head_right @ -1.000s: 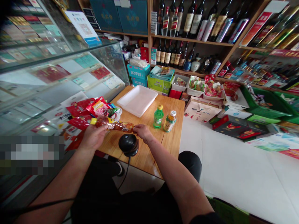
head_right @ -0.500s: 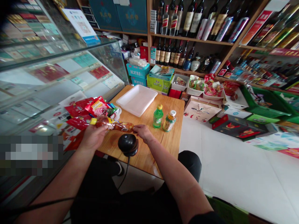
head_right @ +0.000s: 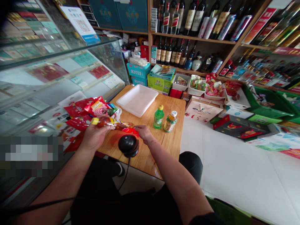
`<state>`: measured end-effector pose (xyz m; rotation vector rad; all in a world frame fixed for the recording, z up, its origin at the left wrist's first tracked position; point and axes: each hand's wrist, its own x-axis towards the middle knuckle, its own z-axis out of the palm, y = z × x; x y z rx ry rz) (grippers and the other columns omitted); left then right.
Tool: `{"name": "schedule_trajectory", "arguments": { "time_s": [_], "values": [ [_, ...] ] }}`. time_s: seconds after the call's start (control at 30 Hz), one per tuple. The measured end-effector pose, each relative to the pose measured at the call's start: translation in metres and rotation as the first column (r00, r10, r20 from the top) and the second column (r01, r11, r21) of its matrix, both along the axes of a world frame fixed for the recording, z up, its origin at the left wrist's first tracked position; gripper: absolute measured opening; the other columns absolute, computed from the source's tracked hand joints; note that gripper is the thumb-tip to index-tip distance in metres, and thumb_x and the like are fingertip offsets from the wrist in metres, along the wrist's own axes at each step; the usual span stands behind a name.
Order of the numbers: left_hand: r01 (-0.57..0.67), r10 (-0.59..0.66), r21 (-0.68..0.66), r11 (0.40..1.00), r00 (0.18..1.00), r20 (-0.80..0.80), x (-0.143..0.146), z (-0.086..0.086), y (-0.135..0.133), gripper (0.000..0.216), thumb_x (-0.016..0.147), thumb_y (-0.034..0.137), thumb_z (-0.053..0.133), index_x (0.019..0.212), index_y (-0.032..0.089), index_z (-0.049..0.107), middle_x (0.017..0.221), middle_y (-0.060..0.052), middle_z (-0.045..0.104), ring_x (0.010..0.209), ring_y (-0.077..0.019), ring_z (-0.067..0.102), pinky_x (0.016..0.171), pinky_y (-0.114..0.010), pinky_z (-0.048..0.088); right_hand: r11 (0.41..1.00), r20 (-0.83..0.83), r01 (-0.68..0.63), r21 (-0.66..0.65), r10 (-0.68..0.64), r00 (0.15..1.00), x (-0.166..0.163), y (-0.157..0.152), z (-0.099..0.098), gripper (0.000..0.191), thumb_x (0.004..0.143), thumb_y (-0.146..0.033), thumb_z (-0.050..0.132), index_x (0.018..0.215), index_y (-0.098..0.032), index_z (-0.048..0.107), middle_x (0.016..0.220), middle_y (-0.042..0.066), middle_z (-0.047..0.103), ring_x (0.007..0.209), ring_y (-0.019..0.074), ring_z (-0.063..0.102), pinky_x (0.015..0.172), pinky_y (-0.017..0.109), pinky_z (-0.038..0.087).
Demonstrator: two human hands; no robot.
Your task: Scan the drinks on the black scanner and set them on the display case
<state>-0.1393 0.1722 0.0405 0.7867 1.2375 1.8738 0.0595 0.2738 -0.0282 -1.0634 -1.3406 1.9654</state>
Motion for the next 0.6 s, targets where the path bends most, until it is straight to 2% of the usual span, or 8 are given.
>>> {"name": "schedule_trajectory", "arguments": {
  "time_s": [0.2, 0.4, 0.5, 0.6],
  "values": [
    [0.005, -0.005, 0.017, 1.0, 0.999, -0.039, 0.003, 0.01, 0.003, 0.058, 0.062, 0.008, 0.087, 0.114, 0.026, 0.067, 0.12, -0.004, 0.068, 0.109, -0.0225, 0.064, 0.094, -0.036, 0.051, 0.999, -0.001, -0.006, -0.041, 0.006, 1.0, 0.0, 0.005, 0.01, 0.025, 0.084, -0.038, 0.07, 0.098, -0.019, 0.077, 0.091, 0.004, 0.074, 0.08, 0.0131, 0.064, 0.071, 0.024, 0.045],
    [0.041, -0.037, 0.039, 0.998, 0.995, -0.088, 0.002, 0.021, 0.008, 0.054, 0.067, 0.01, 0.085, 0.115, 0.026, 0.069, 0.121, -0.004, 0.068, 0.115, -0.0238, 0.062, 0.098, -0.037, 0.051, 0.998, -0.094, 0.065, -0.024, -0.067, 0.993, -0.002, 0.007, 0.011, 0.027, 0.084, -0.04, 0.071, 0.095, -0.016, 0.075, 0.091, 0.006, 0.075, 0.078, 0.0142, 0.064, 0.071, 0.026, 0.047],
    [0.055, -0.051, 0.034, 0.998, 0.995, -0.089, 0.002, 0.022, 0.01, 0.054, 0.069, 0.01, 0.084, 0.119, 0.024, 0.068, 0.121, -0.005, 0.068, 0.112, -0.0214, 0.062, 0.097, -0.035, 0.051, 0.997, -0.103, 0.072, -0.016, -0.073, 0.992, -0.001, 0.007, 0.01, 0.027, 0.083, -0.039, 0.071, 0.096, -0.015, 0.075, 0.091, 0.006, 0.075, 0.079, 0.015, 0.064, 0.072, 0.027, 0.047],
    [0.063, -0.057, 0.063, 0.996, 0.994, -0.096, 0.004, 0.022, 0.011, 0.054, 0.07, 0.007, 0.084, 0.119, 0.022, 0.069, 0.129, -0.005, 0.065, 0.113, -0.017, 0.061, 0.1, -0.03, 0.047, 0.999, -0.076, 0.046, -0.027, -0.048, 0.996, 0.001, 0.007, 0.011, 0.028, 0.082, -0.035, 0.072, 0.097, -0.013, 0.076, 0.087, 0.007, 0.074, 0.08, 0.0162, 0.066, 0.072, 0.027, 0.046]
  ]
}}
